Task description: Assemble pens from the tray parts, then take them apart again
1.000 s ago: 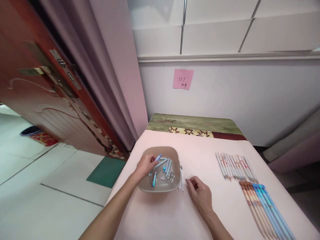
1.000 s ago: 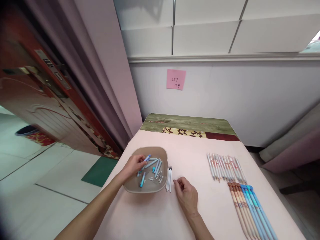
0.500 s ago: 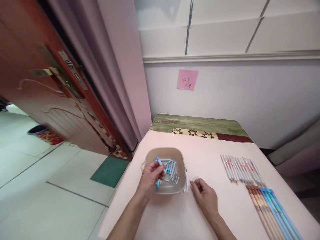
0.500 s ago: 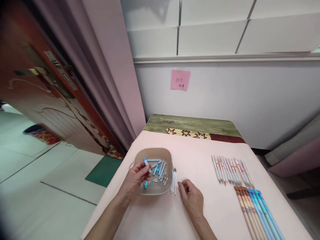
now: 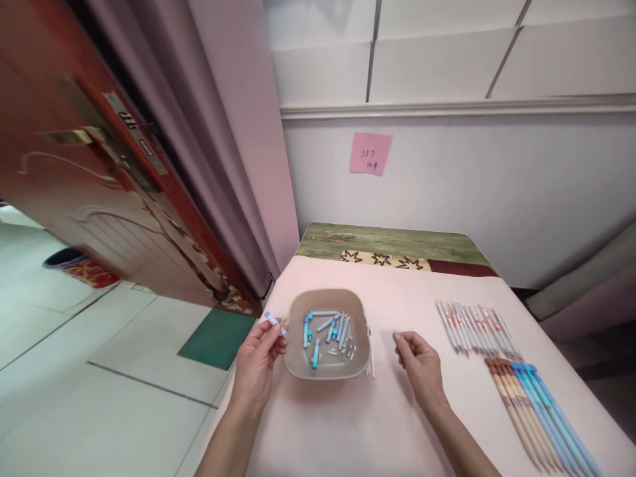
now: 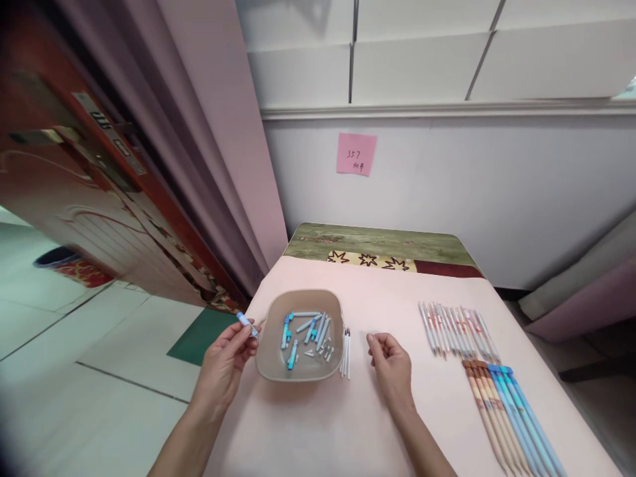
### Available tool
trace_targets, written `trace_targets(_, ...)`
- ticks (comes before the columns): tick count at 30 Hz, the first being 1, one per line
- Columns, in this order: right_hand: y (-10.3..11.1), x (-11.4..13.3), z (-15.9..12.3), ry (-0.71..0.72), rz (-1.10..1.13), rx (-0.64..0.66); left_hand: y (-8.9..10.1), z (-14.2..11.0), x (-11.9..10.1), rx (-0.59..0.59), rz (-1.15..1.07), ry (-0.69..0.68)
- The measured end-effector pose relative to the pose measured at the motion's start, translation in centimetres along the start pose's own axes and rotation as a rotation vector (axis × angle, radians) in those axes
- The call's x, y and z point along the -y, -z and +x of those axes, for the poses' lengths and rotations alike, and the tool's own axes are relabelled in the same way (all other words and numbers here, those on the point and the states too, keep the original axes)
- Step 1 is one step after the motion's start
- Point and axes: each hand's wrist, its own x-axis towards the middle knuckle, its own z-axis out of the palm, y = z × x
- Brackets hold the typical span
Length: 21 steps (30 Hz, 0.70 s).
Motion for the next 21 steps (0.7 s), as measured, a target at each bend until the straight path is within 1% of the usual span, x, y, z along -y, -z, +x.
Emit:
trace_targets(2, -0.7, 2.2, 0.2, 0.056, 0.002, 0.034, 0.4, 0.1, 0.2, -0.025, -0.022, -0.018)
trace_targets(4, -1.7, 4.3, 0.3, 0.129, -0.028, 0.133, 0.4, 0.1, 0.6, -0.028, -0.029, -0.022)
trace_targets(6, -2.9, 5.9, 0.5, 0.234, -0.132, 0.247, 0.0, -0.2, 1.0, -0.014, -0.031, -0.030)
trace_targets(8, -3.9, 7.0, 0.8, 0.334, -0.309, 0.339, -0.3, -0.4, 1.2, 0.001, -0.032, -0.040)
trace_targets(11, -5.5, 7.9, 1.4, 0.411, -0.630, 0.494, -0.4, -0.8, 1.2, 0.002, -0.035, -0.042)
trace_targets(14, -7.8, 8.4, 1.6, 0.405, -0.972, 0.730, -0.2, -1.0, 1.1, -0.007, -0.040, -0.040)
trace_targets(15, -8.7, 8.4, 1.5, 0.394, -1.062, 0.813, -0.2, -1.1, 1.0, -0.006, -0.042, -0.037)
trace_targets(17, -10.6, 8.5, 0.9, 0.378, -1.150, 0.943, -0.2, -1.3, 0.7, 0.008, -0.042, -0.029)
trace_targets(19, -12.2, 8.4, 0.2, 0.377, -1.178, 0.998, -0.2, -1.6, 0.4, 0.023, -0.036, -0.030)
trace_targets(21, -13.2, 8.1, -0.4, 0.395, -1.220, 0.976, 0.0, -1.7, 0.0, 0.028, -0.031, -0.043)
